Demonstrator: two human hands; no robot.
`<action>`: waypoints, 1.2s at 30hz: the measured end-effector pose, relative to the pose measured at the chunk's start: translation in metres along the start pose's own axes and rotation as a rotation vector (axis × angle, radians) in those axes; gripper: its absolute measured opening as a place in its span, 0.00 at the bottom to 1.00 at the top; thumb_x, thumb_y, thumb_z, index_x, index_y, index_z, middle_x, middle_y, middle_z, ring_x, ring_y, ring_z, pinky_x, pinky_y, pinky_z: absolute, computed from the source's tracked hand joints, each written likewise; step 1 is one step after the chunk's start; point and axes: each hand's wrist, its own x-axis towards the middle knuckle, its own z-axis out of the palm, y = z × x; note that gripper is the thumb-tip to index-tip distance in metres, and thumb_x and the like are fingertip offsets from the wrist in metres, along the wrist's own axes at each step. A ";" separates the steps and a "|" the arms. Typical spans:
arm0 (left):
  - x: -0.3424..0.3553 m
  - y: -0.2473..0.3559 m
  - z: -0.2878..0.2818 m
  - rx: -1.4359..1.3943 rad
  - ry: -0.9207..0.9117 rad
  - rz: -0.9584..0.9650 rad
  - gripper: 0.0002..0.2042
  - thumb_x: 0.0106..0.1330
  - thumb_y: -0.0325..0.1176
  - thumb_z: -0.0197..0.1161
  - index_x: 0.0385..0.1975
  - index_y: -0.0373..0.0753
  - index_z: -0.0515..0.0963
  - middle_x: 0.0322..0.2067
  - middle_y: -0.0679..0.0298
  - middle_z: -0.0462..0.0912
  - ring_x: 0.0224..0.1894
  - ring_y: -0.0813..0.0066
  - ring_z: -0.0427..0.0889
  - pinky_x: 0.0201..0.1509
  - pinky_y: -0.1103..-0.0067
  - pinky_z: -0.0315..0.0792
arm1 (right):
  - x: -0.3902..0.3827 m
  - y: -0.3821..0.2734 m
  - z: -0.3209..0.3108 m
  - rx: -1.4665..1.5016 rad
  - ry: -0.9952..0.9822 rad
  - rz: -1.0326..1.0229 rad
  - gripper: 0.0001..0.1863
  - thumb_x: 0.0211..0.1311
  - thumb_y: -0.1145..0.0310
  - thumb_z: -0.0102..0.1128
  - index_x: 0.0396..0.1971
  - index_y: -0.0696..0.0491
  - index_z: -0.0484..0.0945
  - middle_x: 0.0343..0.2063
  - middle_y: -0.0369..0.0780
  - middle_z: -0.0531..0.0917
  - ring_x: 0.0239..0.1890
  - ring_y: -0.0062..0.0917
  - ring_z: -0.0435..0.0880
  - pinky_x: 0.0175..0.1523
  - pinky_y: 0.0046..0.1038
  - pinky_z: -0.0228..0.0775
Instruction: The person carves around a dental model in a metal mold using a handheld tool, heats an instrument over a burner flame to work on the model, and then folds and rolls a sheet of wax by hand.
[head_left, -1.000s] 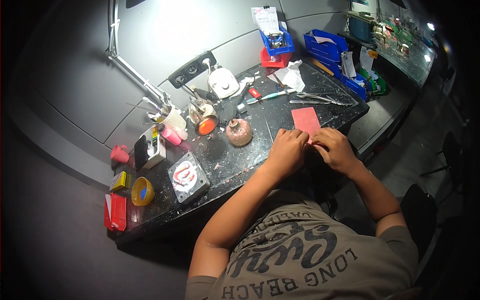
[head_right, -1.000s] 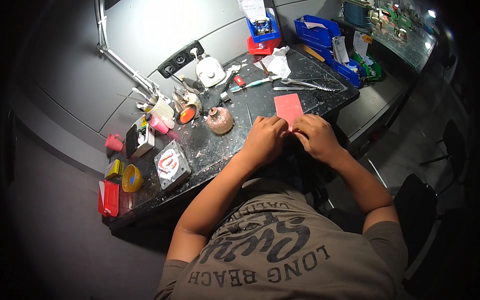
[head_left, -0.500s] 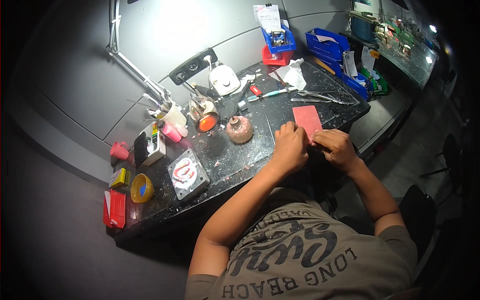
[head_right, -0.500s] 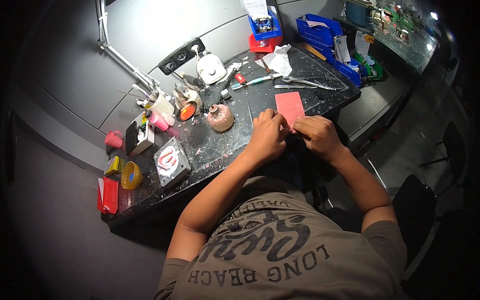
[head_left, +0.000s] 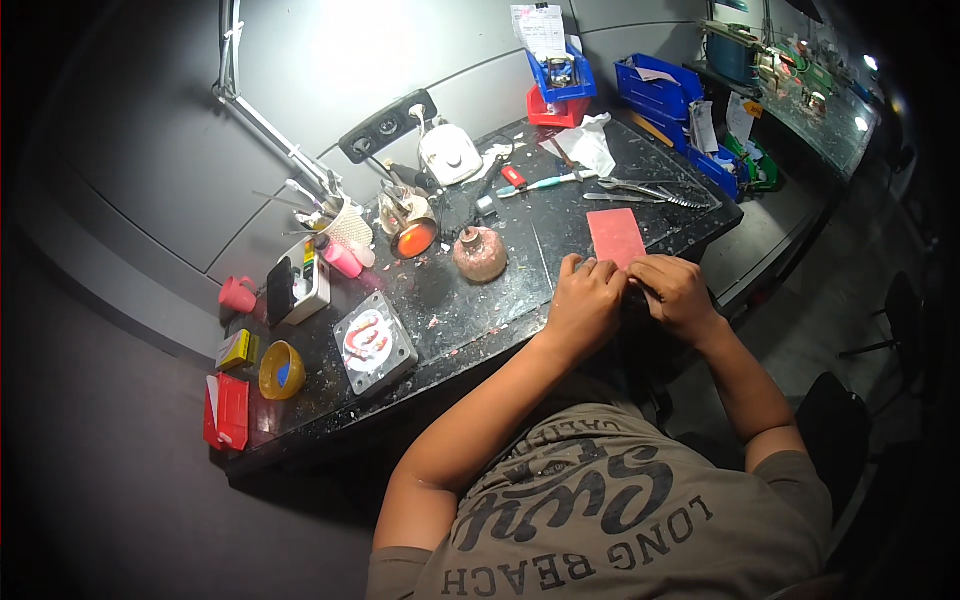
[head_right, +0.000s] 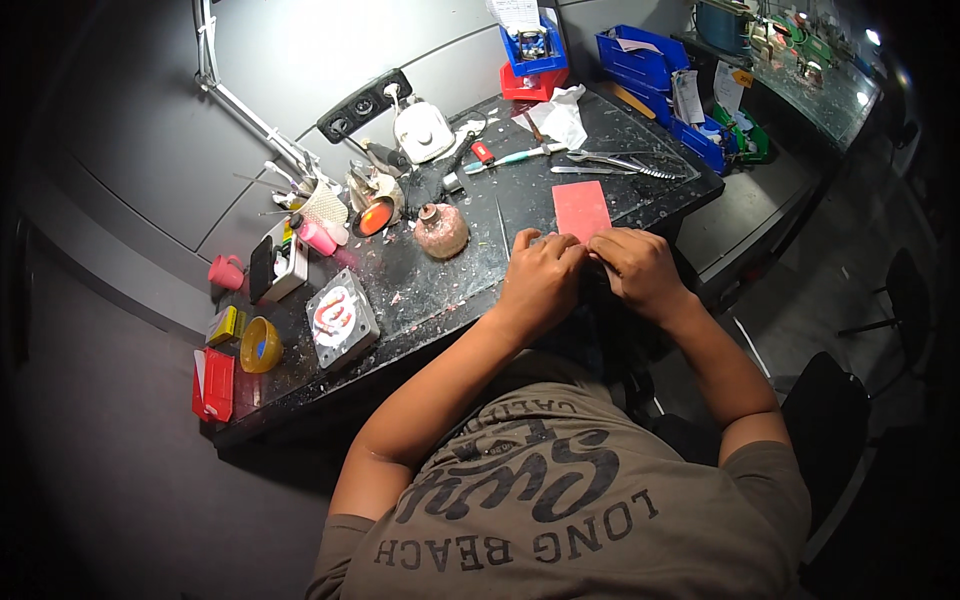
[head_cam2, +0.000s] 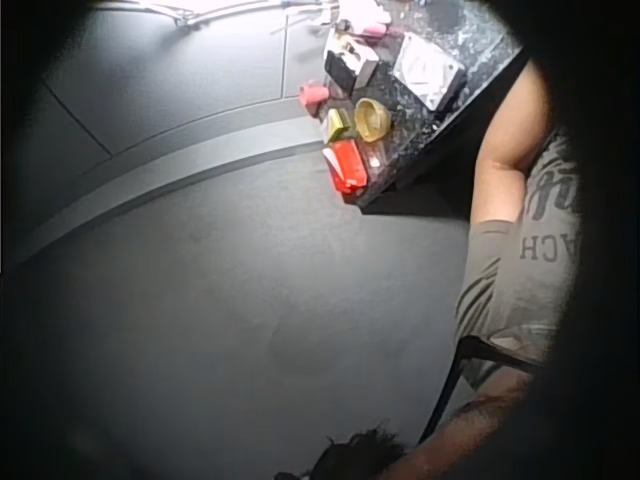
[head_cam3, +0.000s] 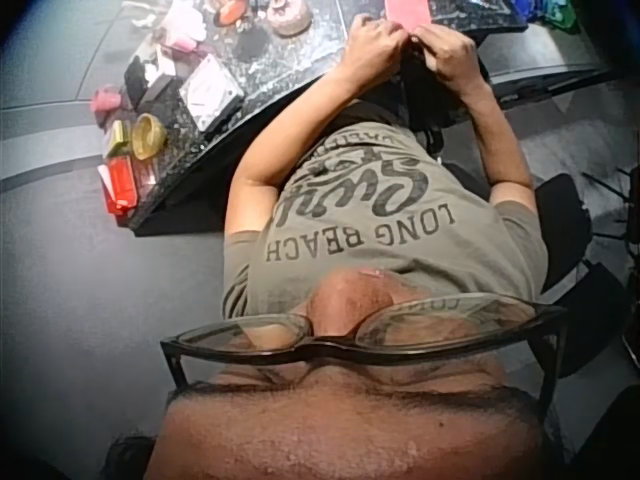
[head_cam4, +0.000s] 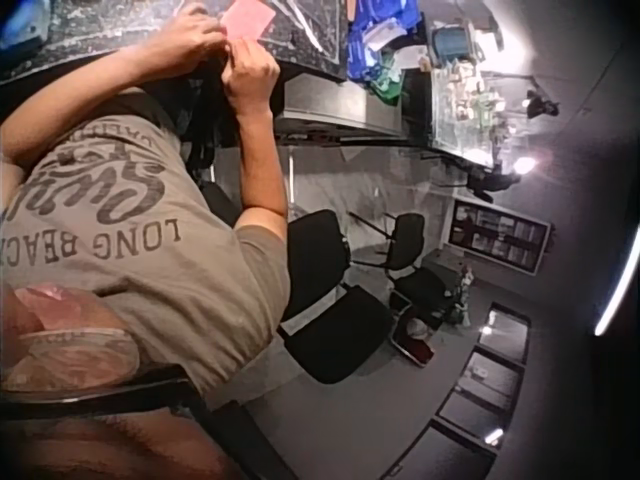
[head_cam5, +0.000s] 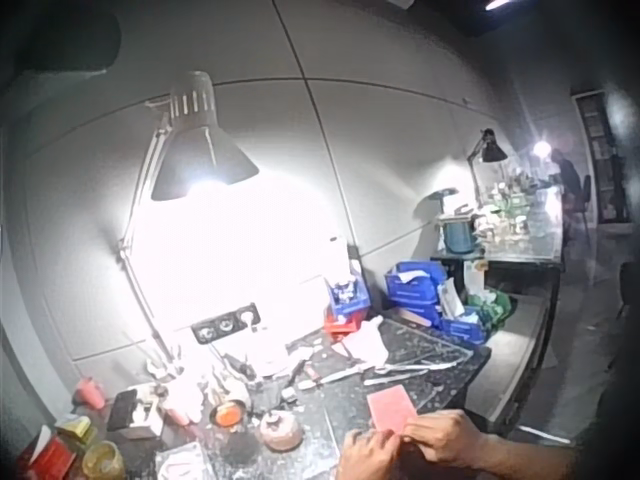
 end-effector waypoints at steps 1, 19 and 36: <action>0.000 0.000 0.000 0.007 -0.003 0.013 0.05 0.62 0.28 0.62 0.36 0.37 0.81 0.39 0.59 0.86 0.43 0.62 0.86 0.56 0.59 0.70 | 0.001 0.000 -0.001 0.001 -0.001 -0.001 0.08 0.56 0.79 0.66 0.36 0.57 0.81 0.36 0.43 0.87 0.39 0.41 0.88 0.45 0.38 0.79; -0.004 0.016 0.013 -0.084 0.056 -0.308 0.05 0.62 0.30 0.69 0.37 0.44 0.83 0.45 0.64 0.83 0.53 0.63 0.79 0.59 0.59 0.60 | -0.005 0.010 -0.001 0.006 -0.007 -0.105 0.12 0.53 0.79 0.67 0.39 0.58 0.81 0.38 0.45 0.87 0.41 0.41 0.88 0.47 0.37 0.81; -0.007 0.014 0.012 -0.090 0.105 -0.261 0.02 0.66 0.30 0.63 0.36 0.41 0.80 0.44 0.64 0.84 0.51 0.65 0.82 0.58 0.59 0.59 | -0.009 0.014 -0.001 0.067 0.035 -0.102 0.10 0.56 0.79 0.68 0.38 0.59 0.81 0.38 0.46 0.86 0.42 0.43 0.88 0.49 0.38 0.81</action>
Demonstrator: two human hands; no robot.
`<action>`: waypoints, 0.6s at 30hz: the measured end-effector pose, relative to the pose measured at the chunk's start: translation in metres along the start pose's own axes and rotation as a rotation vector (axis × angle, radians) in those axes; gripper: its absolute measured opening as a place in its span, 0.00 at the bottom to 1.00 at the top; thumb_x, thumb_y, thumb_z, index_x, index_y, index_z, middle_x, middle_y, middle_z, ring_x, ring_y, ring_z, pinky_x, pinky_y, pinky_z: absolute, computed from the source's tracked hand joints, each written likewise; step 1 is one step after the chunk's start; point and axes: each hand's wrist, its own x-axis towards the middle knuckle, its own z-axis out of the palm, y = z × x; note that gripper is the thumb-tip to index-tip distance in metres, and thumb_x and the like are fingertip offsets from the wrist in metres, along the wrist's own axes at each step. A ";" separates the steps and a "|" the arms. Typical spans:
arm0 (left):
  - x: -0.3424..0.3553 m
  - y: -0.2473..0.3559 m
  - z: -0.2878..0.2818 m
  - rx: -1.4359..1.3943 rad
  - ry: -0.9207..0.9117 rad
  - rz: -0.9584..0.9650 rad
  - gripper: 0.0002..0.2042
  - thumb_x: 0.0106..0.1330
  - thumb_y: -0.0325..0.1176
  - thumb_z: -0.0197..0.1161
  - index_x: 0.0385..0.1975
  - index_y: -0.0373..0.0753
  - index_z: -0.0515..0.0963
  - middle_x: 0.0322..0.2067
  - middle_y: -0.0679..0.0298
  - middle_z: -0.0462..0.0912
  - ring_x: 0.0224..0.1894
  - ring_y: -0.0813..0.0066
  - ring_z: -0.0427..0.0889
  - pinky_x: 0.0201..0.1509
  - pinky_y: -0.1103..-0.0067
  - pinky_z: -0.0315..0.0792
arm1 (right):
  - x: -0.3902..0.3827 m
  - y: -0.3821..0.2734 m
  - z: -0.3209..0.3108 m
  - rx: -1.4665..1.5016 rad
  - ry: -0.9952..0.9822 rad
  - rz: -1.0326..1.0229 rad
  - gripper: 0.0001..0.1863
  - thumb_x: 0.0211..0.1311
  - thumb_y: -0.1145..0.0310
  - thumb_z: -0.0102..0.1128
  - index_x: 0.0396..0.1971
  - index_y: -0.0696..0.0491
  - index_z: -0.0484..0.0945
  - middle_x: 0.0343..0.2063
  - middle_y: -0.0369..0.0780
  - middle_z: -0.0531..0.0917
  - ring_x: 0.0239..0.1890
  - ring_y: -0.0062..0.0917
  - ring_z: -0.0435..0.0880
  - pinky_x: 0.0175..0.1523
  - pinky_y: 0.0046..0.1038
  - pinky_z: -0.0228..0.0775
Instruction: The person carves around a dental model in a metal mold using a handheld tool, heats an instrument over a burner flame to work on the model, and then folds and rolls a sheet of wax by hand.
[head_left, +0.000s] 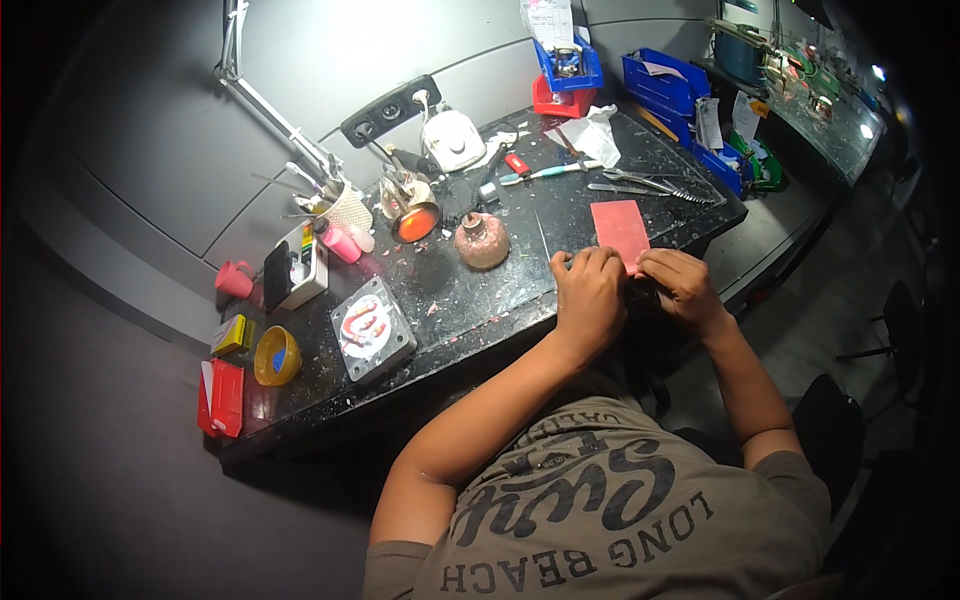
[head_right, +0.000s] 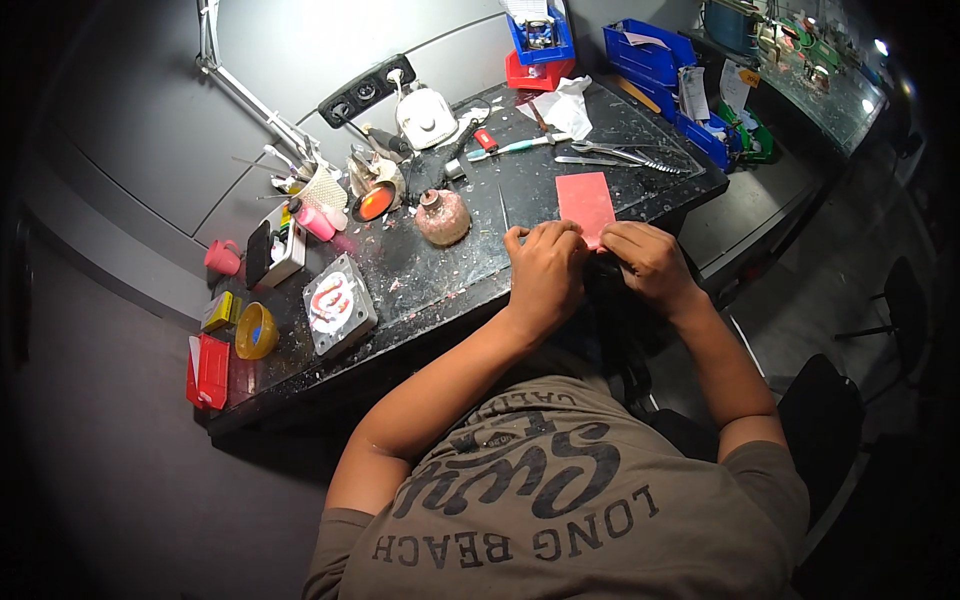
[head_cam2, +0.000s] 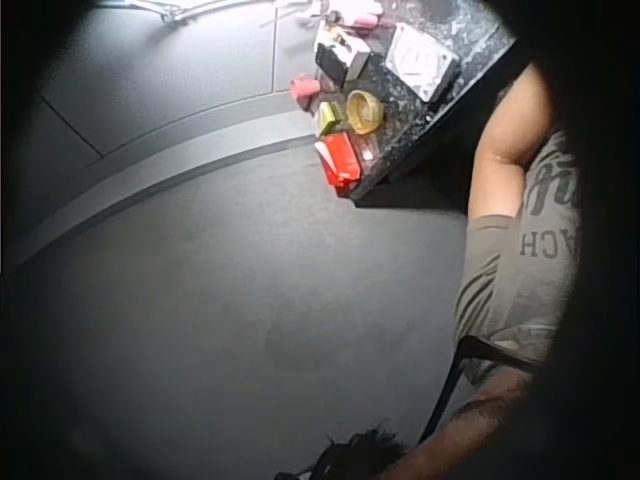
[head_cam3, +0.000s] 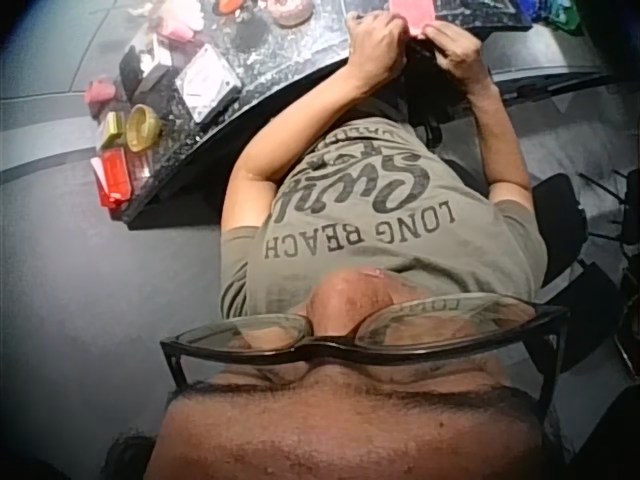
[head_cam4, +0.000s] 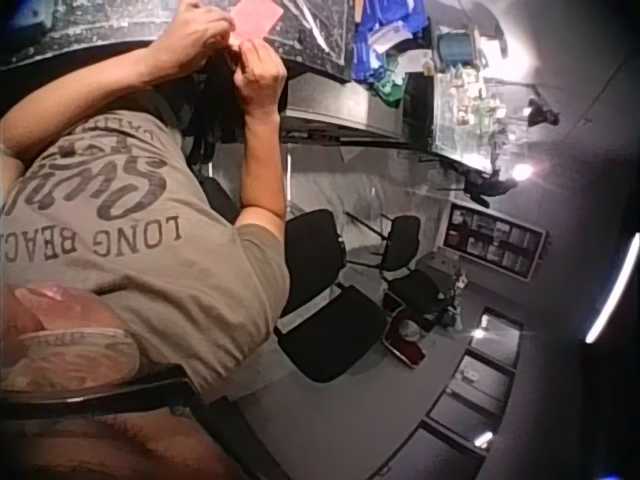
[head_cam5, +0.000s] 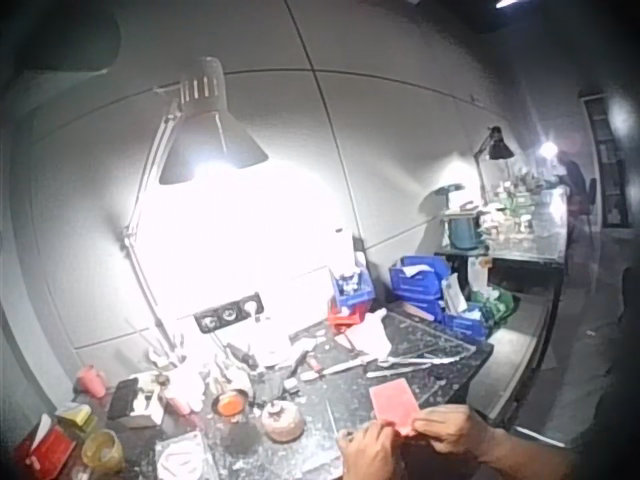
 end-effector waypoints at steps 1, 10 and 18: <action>0.000 -0.001 0.000 0.000 0.006 0.002 0.02 0.66 0.29 0.62 0.36 0.41 0.80 0.44 0.64 0.84 0.50 0.65 0.82 0.58 0.58 0.59 | -0.001 0.001 0.000 0.000 0.000 0.000 0.10 0.56 0.79 0.68 0.38 0.59 0.81 0.38 0.46 0.86 0.42 0.43 0.88 0.49 0.38 0.81; 0.000 0.000 -0.006 -0.029 -0.035 -0.052 0.02 0.67 0.30 0.63 0.36 0.42 0.80 0.42 0.66 0.85 0.49 0.66 0.83 0.60 0.57 0.59 | -0.005 0.010 -0.001 -0.017 -0.001 -0.030 0.11 0.55 0.79 0.71 0.39 0.61 0.82 0.40 0.48 0.87 0.45 0.43 0.89 0.51 0.37 0.82; -0.002 -0.004 -0.004 -0.027 0.040 0.027 0.02 0.67 0.29 0.63 0.36 0.42 0.81 0.42 0.67 0.85 0.48 0.68 0.84 0.60 0.56 0.59 | -0.010 0.017 -0.001 -0.002 0.045 -0.015 0.11 0.57 0.78 0.71 0.40 0.61 0.83 0.39 0.48 0.87 0.44 0.42 0.89 0.51 0.37 0.83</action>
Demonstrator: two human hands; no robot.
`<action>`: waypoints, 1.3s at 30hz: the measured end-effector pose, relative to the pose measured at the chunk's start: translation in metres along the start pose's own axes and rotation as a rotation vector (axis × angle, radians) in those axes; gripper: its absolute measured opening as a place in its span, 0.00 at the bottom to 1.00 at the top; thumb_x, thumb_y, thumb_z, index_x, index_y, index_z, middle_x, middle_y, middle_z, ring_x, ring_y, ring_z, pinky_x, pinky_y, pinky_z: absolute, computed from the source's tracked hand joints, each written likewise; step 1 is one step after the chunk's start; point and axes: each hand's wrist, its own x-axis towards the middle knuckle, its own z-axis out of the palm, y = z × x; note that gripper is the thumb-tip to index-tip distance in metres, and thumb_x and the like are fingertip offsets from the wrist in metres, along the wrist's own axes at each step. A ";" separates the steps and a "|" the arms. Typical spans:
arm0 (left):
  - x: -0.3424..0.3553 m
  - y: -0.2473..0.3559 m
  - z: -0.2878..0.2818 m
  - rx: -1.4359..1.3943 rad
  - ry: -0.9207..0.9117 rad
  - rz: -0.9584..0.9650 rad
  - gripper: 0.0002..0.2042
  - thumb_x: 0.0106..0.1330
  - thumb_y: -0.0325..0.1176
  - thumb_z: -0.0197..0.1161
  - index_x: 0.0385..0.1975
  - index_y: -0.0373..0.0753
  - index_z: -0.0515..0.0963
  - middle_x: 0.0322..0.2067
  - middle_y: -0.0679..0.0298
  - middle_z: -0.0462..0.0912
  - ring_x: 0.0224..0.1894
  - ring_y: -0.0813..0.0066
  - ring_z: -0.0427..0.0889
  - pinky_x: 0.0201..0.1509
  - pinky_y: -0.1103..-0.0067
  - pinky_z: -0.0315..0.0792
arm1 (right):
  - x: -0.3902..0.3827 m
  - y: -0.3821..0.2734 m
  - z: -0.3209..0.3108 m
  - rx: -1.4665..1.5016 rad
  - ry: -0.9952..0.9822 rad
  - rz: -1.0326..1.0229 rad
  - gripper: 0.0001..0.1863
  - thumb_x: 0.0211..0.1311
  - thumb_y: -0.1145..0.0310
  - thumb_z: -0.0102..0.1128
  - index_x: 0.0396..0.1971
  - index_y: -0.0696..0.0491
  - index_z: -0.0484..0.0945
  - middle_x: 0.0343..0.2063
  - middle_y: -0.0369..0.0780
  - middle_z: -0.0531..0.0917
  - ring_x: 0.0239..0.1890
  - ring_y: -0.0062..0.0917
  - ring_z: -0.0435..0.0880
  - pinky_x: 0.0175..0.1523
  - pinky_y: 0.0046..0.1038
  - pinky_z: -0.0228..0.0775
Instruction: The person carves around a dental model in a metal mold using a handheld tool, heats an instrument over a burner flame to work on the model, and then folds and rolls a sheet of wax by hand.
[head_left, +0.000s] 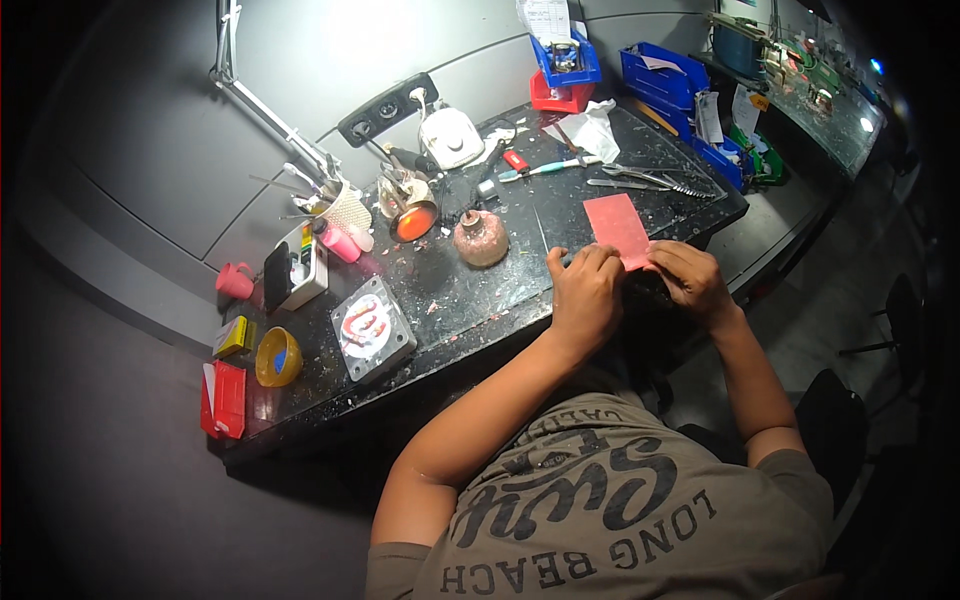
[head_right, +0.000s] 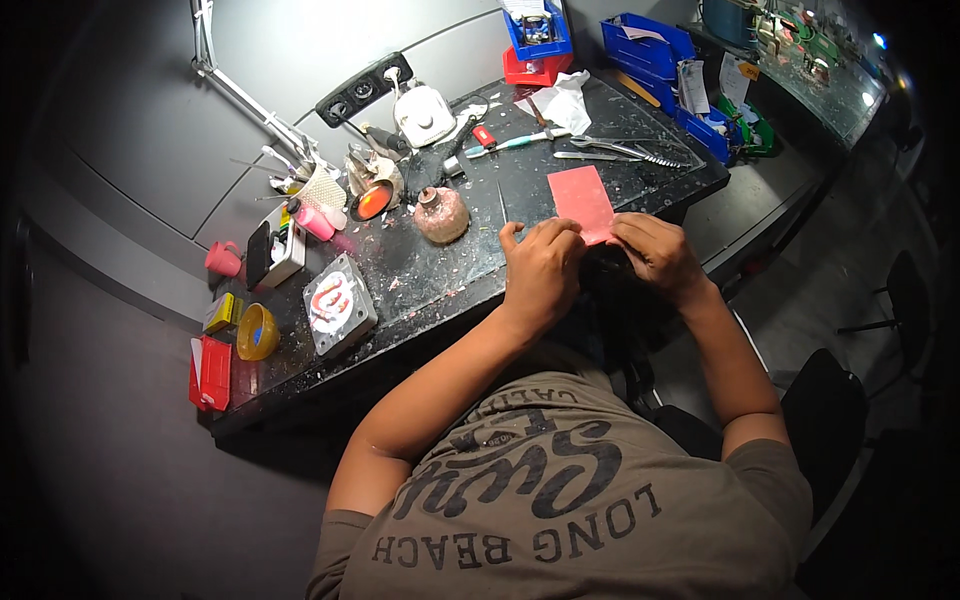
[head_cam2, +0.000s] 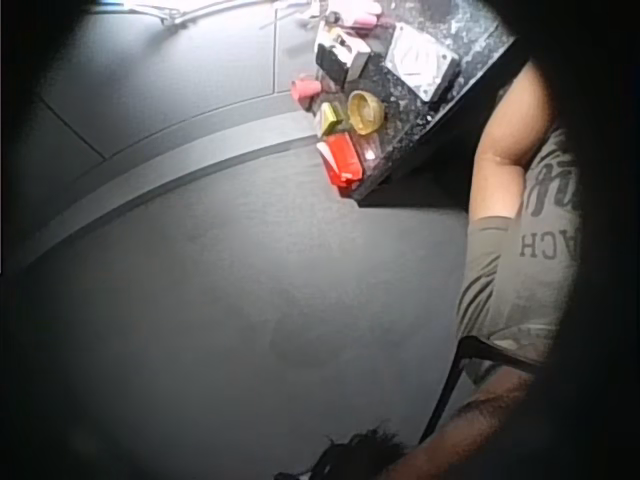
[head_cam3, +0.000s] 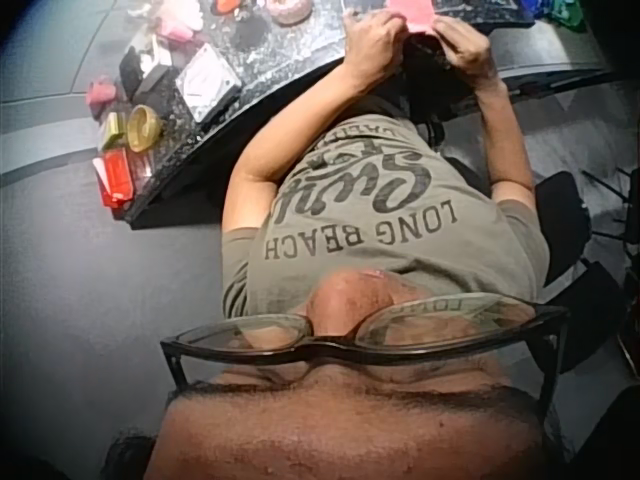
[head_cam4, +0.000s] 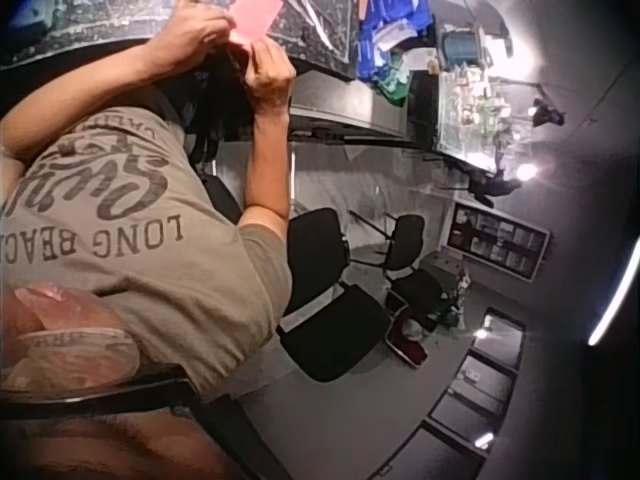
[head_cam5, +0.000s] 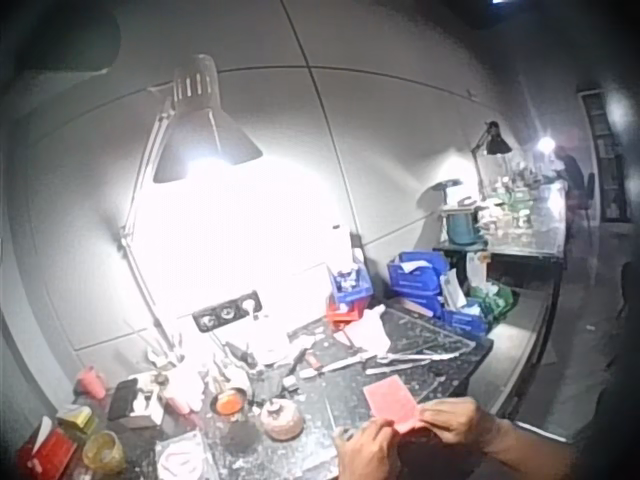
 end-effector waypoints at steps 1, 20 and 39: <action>0.000 0.000 0.000 0.011 0.002 0.011 0.02 0.67 0.29 0.63 0.36 0.42 0.81 0.42 0.68 0.85 0.48 0.68 0.84 0.60 0.55 0.59 | 0.000 0.001 0.000 0.000 0.000 0.001 0.11 0.57 0.78 0.71 0.40 0.61 0.83 0.39 0.48 0.87 0.44 0.42 0.89 0.51 0.37 0.83; 0.003 -0.008 -0.001 -0.024 -0.020 0.001 0.03 0.67 0.27 0.63 0.36 0.42 0.84 0.37 0.66 0.86 0.42 0.66 0.85 0.62 0.55 0.59 | 0.015 -0.007 -0.003 -0.106 -0.037 -0.068 0.09 0.59 0.81 0.66 0.40 0.63 0.80 0.38 0.49 0.86 0.43 0.43 0.89 0.50 0.37 0.83; 0.003 -0.012 -0.004 -0.001 -0.041 0.033 0.03 0.66 0.25 0.62 0.34 0.41 0.81 0.33 0.65 0.86 0.37 0.65 0.85 0.60 0.56 0.62 | 0.003 -0.003 0.000 -0.027 0.013 -0.024 0.09 0.60 0.76 0.71 0.37 0.62 0.82 0.37 0.48 0.87 0.43 0.43 0.89 0.49 0.37 0.83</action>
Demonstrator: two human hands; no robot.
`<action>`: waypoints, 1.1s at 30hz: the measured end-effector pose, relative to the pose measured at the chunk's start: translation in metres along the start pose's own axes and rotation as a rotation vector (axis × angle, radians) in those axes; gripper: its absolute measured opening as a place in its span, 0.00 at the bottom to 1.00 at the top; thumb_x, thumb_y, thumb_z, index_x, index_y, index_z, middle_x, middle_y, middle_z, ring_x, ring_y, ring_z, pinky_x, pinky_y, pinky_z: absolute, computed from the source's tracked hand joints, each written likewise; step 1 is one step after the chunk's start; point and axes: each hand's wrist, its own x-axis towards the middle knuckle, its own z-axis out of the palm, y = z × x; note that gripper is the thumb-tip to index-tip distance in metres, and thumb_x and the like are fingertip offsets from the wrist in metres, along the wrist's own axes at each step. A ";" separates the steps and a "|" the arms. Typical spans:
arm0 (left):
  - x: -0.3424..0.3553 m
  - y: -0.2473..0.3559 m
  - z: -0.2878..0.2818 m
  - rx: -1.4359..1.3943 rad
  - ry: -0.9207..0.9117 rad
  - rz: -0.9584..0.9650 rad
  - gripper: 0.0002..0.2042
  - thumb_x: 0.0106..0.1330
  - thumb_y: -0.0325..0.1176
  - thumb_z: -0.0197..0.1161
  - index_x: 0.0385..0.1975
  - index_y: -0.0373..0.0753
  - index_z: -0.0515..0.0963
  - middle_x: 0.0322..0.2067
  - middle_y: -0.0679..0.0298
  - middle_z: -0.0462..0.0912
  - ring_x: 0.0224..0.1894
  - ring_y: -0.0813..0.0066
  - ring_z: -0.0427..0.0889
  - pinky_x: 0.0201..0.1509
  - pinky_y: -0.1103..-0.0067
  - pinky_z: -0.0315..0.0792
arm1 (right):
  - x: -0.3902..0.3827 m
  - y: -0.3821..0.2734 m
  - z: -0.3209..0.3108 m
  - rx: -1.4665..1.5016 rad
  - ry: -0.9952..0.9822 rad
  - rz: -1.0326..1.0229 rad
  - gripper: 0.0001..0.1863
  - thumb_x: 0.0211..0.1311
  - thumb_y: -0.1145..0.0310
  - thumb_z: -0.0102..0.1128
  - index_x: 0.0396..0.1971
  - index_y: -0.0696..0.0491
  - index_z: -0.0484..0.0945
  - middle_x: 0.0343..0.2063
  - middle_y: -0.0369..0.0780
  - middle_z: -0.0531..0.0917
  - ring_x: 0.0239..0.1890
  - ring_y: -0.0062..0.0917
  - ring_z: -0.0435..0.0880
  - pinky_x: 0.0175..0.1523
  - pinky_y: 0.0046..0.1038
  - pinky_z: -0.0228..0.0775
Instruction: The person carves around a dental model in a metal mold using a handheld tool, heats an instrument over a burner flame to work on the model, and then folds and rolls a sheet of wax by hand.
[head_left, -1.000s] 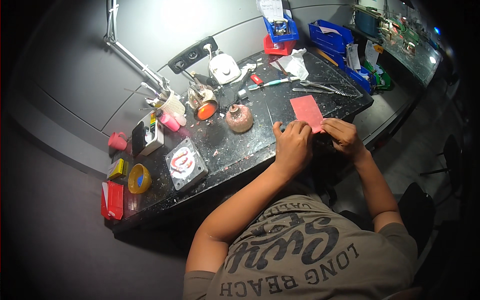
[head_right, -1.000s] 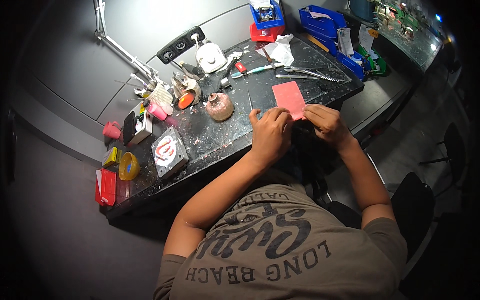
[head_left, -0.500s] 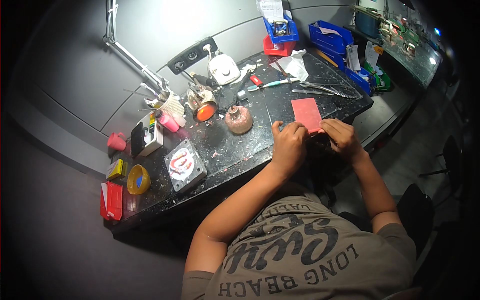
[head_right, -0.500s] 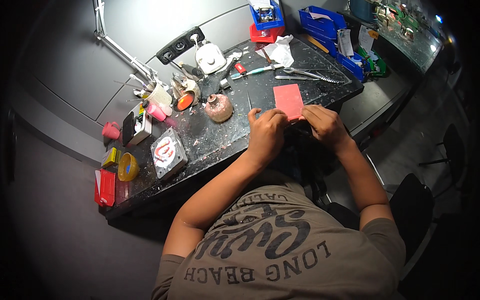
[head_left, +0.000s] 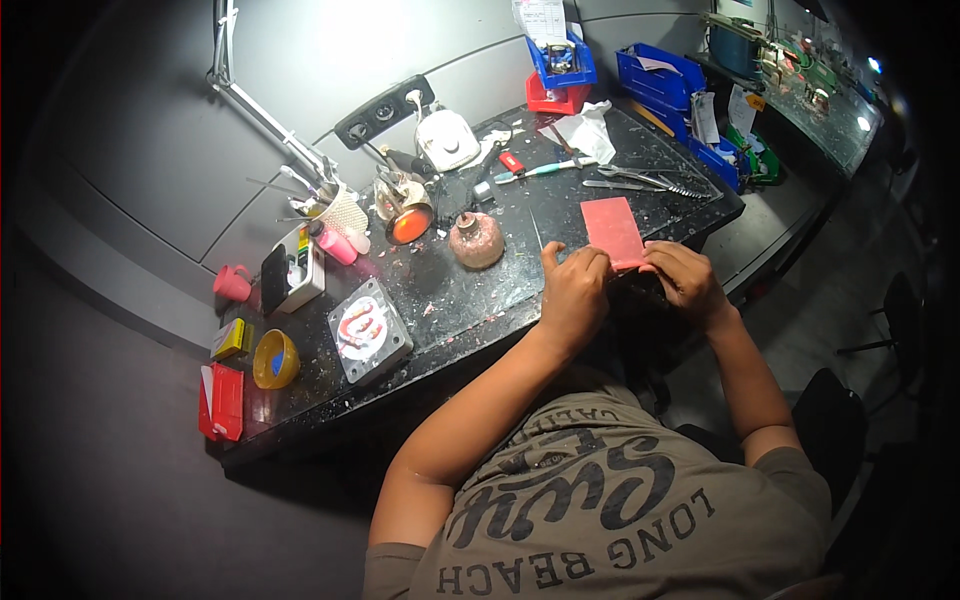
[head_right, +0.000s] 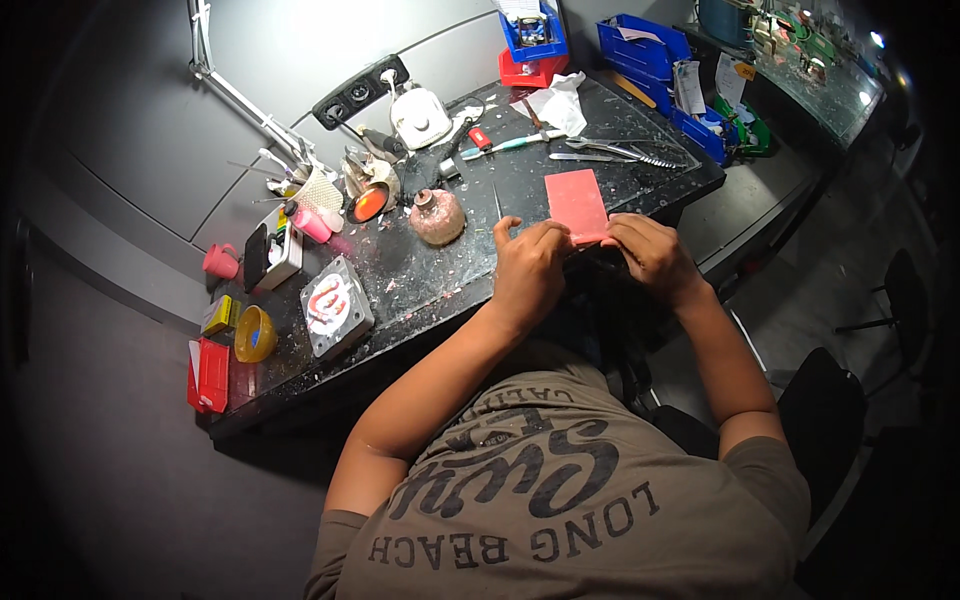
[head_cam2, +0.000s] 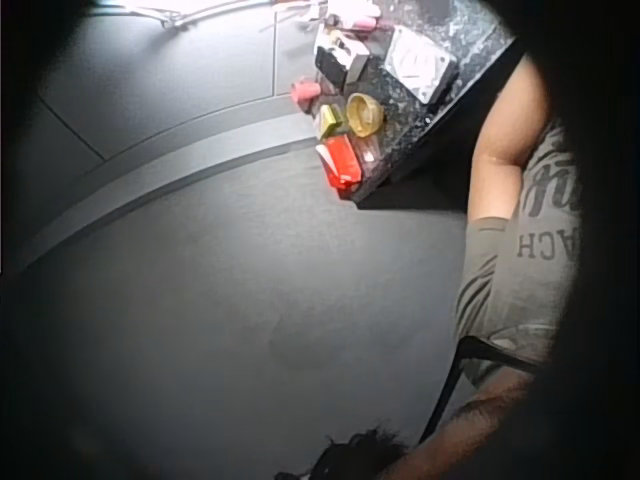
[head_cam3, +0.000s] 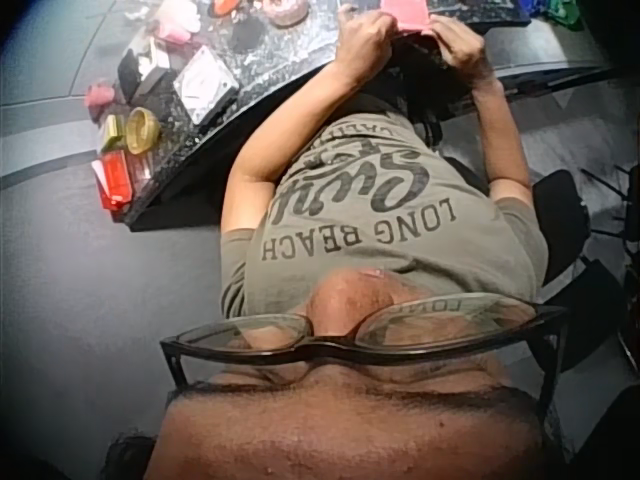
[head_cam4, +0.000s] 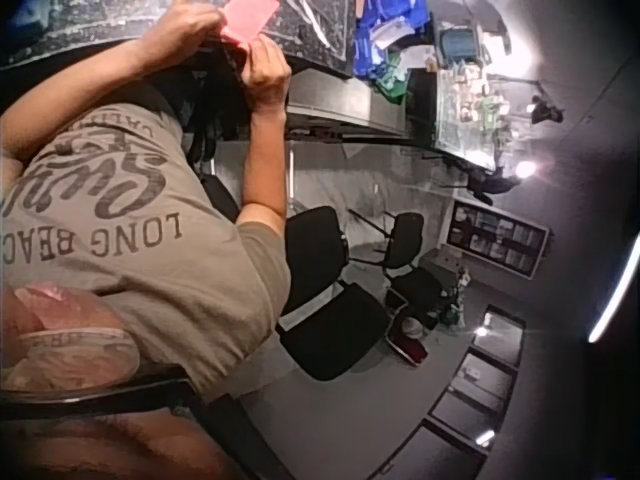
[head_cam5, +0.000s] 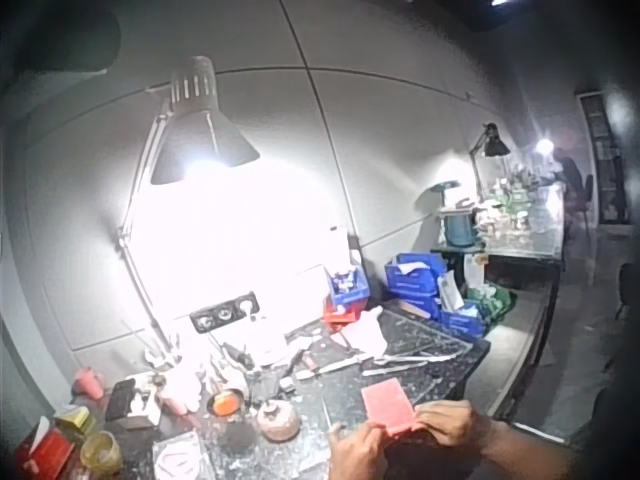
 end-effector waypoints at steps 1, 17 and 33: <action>0.000 0.000 0.000 0.005 0.010 0.002 0.03 0.66 0.25 0.61 0.34 0.40 0.81 0.33 0.65 0.86 0.38 0.65 0.85 0.59 0.56 0.62 | 0.000 0.000 0.000 0.000 0.000 -0.001 0.09 0.60 0.76 0.71 0.37 0.62 0.82 0.37 0.48 0.87 0.43 0.43 0.89 0.49 0.37 0.83; 0.004 0.002 -0.008 -0.090 -0.055 -0.071 0.03 0.64 0.31 0.68 0.34 0.42 0.84 0.36 0.64 0.87 0.42 0.64 0.85 0.59 0.57 0.62 | 0.021 -0.020 -0.001 0.062 -0.105 0.124 0.11 0.54 0.77 0.71 0.37 0.56 0.81 0.35 0.42 0.81 0.40 0.41 0.82 0.44 0.39 0.76; 0.007 -0.001 0.000 0.069 -0.066 -0.007 0.04 0.64 0.27 0.65 0.37 0.41 0.79 0.39 0.63 0.83 0.47 0.62 0.82 0.62 0.54 0.60 | 0.028 -0.021 0.002 0.077 -0.068 0.262 0.07 0.57 0.76 0.71 0.33 0.56 0.81 0.32 0.41 0.81 0.39 0.40 0.81 0.43 0.38 0.75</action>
